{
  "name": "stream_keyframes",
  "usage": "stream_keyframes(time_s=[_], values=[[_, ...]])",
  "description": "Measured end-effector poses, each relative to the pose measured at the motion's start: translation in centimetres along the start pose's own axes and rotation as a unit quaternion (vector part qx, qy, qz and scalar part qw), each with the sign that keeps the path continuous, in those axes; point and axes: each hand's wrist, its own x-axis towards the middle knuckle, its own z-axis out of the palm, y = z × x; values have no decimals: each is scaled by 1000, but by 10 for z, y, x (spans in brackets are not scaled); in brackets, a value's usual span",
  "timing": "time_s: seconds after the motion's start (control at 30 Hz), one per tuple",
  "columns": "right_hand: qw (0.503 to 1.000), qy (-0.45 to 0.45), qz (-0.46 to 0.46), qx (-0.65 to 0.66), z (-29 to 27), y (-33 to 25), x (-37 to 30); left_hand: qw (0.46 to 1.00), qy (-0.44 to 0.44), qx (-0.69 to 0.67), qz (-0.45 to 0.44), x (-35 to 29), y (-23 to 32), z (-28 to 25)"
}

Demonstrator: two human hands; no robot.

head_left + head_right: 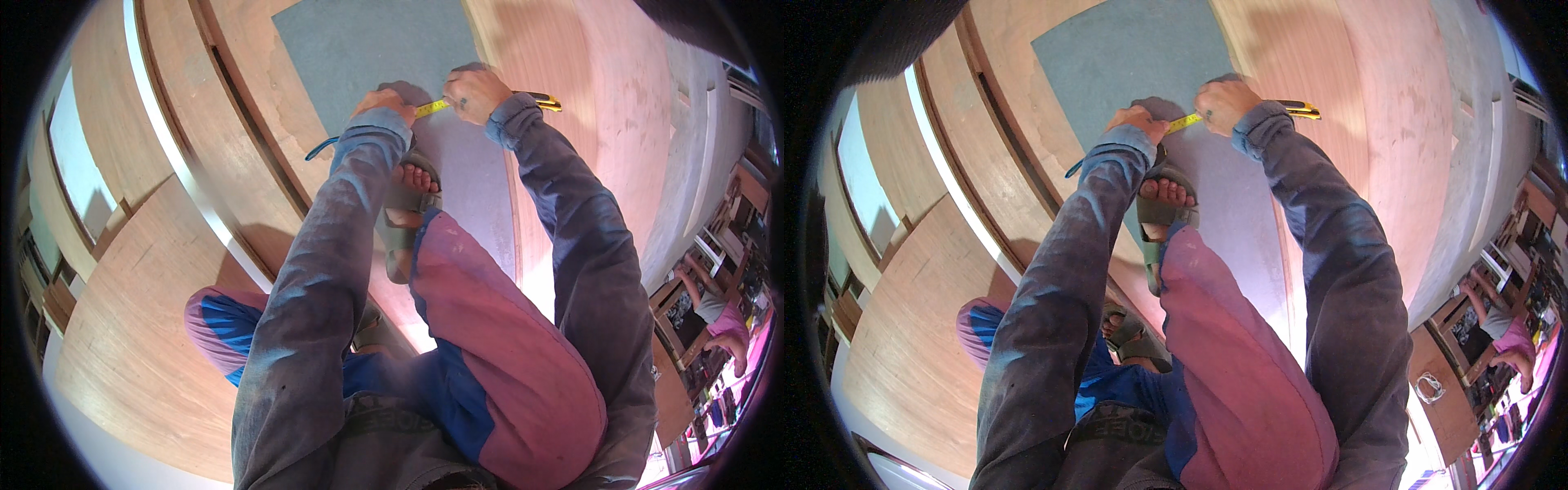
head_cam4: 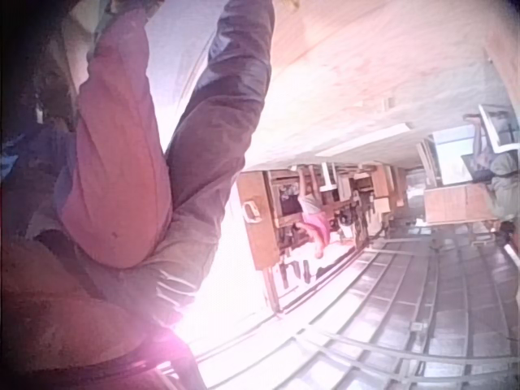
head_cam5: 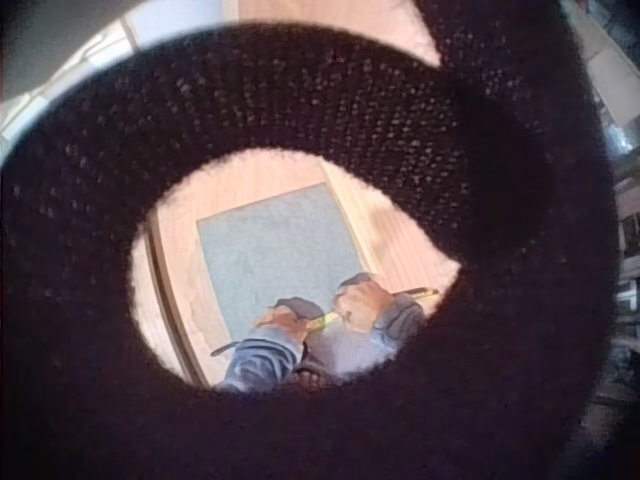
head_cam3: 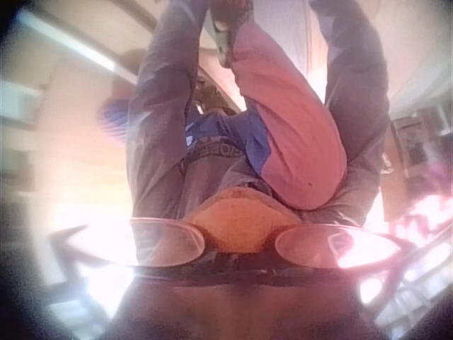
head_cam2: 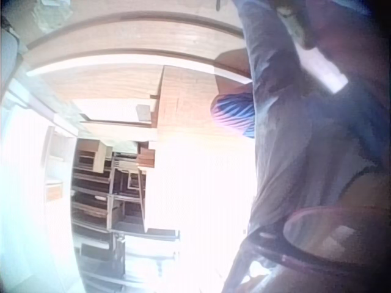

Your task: The person measures a gray sheet on a wooden surface using a tape measure and marks it with a pen. Then they use a utility knife to cut along the marked line, separating a strip from the sheet.

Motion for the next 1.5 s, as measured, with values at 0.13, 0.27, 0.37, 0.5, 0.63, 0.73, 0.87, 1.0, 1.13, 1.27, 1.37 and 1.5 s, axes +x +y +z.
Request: stream_keyframes(time_s=[0.13, 0.27, 0.37, 0.5, 0.63, 0.73, 0.87, 1.0, 1.13, 1.27, 1.37, 1.5], values=[[1000, -14, 1, 11, -4, -1, 0, 1000, -9, -8, -6, 1, 1, 0], [1000, -16, 5, 11, -5, -2, 1, 1000, -7, -4, -4, 1, 1, 0], [1000, -11, 7, 15, -4, -2, 1, 1000, 0, -6, -9, 1, 0, 1], [1000, -9, -1, 6, -3, 0, 2, 1000, 4, -4, 0, 2, 0, 1], [1000, -8, -21, 3, -3, 3, 4, 1000, 8, -9, -7, 1, -1, 1], [1000, -11, -25, 14, -3, 4, 6, 1000, 13, -8, 5, 0, -1, 1], [999, -17, -44, 9, -4, 7, 9, 1000, 3, -14, 0, 1, -2, 1], [998, -27, -57, 15, -3, 10, 11, 1000, 0, -15, 3, 4, -4, 3], [998, -35, -53, 7, 0, 11, 12, 1000, -11, -15, -14, 6, -1, 4], [997, -33, -62, -16, -2, 12, 12, 1000, -5, -6, 1, 3, 0, 1], [996, -46, -64, -36, -5, 9, 12, 999, -29, -11, -9, 3, 1, -1], [994, -35, -82, -67, -10, 2, 11, 1000, -15, -20, -15, 7, 0, 5]])
